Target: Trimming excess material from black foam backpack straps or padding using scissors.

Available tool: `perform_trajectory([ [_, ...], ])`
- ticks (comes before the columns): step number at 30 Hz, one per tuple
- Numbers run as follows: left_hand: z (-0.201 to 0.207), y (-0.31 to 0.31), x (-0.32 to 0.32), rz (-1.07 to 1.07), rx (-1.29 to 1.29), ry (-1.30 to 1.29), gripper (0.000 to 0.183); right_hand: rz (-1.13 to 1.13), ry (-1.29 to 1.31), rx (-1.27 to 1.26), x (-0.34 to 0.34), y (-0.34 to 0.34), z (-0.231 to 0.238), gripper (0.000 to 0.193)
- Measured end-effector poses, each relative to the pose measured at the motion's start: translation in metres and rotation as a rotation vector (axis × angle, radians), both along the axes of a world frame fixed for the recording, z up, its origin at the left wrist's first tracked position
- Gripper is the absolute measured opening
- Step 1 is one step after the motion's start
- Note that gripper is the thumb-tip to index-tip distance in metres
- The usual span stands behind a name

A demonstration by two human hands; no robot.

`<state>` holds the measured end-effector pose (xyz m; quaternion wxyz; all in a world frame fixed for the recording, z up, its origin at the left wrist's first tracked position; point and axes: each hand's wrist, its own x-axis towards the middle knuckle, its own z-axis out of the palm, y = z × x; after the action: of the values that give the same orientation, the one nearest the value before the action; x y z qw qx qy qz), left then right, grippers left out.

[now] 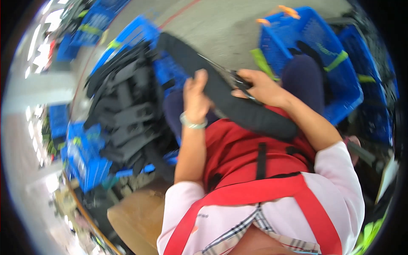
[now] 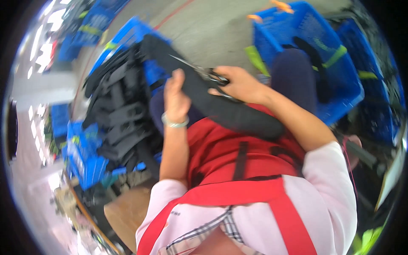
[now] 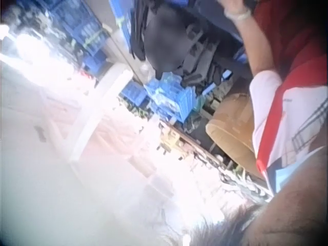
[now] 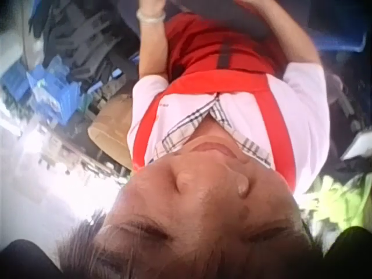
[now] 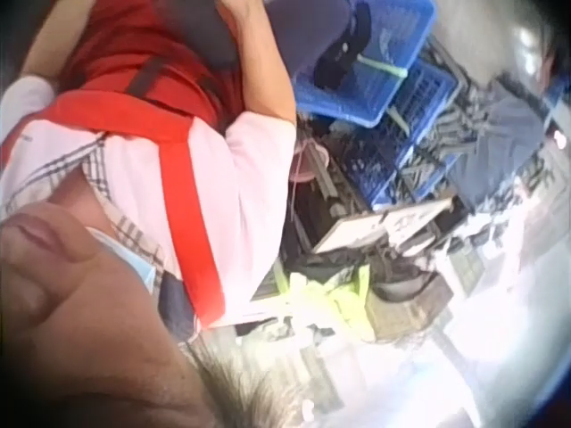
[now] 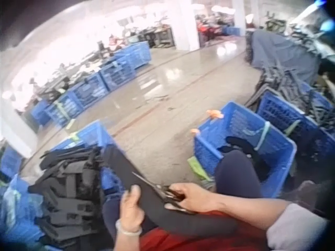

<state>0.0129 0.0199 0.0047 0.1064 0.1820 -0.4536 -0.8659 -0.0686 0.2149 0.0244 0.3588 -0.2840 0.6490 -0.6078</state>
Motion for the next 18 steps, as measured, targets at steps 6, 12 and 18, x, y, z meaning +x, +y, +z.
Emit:
perform_trajectory([
  [6, -0.003, -0.014, -0.001, -0.078, 0.009, 0.067, 0.034, -0.564, -0.258, -0.309, -0.066, 0.053, 0.033, 0.017],
  [12, -0.013, -0.011, -0.007, -0.199, -0.068, -0.017, 0.03, -1.239, -0.49, -0.698, -0.151, 0.151, -0.077, 0.012],
  [18, -0.033, 0.022, -0.037, -0.36, -0.096, -0.058, 0.028, -1.572, -0.597, -0.737, -0.185, 0.293, -0.257, 0.008],
])
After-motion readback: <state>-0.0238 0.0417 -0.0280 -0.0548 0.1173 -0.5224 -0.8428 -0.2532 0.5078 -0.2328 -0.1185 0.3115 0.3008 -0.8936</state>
